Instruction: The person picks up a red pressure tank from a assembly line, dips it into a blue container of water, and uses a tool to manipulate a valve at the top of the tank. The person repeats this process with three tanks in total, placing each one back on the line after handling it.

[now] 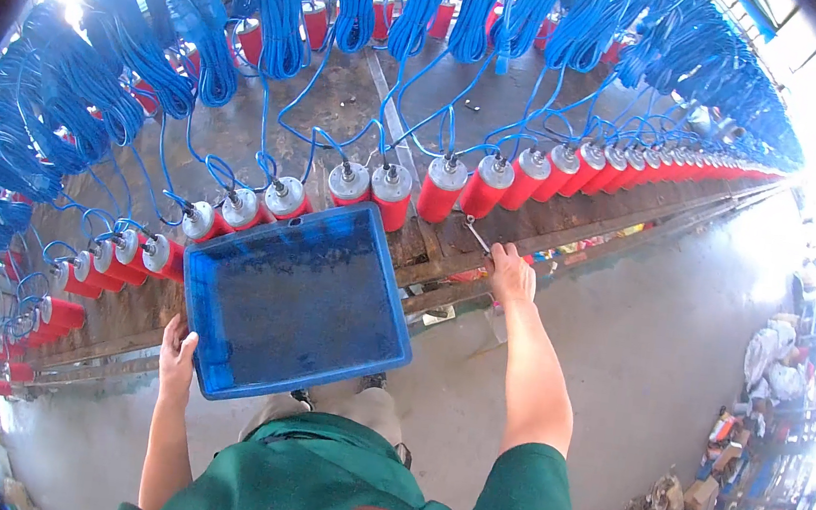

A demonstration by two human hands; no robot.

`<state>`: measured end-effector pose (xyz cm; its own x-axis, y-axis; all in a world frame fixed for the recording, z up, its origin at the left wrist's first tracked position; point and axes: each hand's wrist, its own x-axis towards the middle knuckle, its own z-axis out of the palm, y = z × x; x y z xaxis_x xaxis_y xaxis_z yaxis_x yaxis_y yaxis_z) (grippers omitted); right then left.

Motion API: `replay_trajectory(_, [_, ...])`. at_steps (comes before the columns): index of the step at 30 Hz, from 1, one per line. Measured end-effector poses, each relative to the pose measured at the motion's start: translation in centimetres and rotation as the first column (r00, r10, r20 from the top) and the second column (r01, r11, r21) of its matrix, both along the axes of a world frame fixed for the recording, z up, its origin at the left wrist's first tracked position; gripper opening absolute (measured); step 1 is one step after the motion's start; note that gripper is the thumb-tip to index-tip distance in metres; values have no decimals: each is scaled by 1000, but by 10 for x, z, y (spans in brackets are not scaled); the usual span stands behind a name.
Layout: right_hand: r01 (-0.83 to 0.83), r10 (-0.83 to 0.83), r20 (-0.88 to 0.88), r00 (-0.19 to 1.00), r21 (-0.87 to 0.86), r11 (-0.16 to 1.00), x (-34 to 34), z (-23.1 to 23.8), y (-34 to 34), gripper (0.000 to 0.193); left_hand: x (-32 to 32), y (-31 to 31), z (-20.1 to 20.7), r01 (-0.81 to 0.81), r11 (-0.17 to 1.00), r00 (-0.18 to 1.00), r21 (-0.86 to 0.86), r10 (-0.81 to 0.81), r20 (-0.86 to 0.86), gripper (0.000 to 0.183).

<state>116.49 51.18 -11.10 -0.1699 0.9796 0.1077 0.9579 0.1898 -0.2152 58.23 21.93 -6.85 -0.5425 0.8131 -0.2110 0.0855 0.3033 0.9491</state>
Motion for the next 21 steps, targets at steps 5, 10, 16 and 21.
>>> replay_trajectory(5, [12, -13, -26, 1000, -59, 998, -21, -39, 38, 20, 24, -54, 32, -107, 973, 991, -205, 120, 55, 64])
replay_trajectory(10, [-36, 33, -51, 998, -48, 998, 5, -84, 55, 40, 27, -63, 29, -65, 972, 996, -224, 75, 39, 57])
replay_trajectory(16, [18, -20, -38, 999, -56, 998, -7, -53, 43, 37, 5, -85, 24, -188, 953, 973, -236, 213, 87, 58])
replay_trajectory(21, [131, -107, -287, 952, 66, 989, 26, -31, 8, 43, -100, -90, 1, -428, 894, 903, -128, 428, -33, 60])
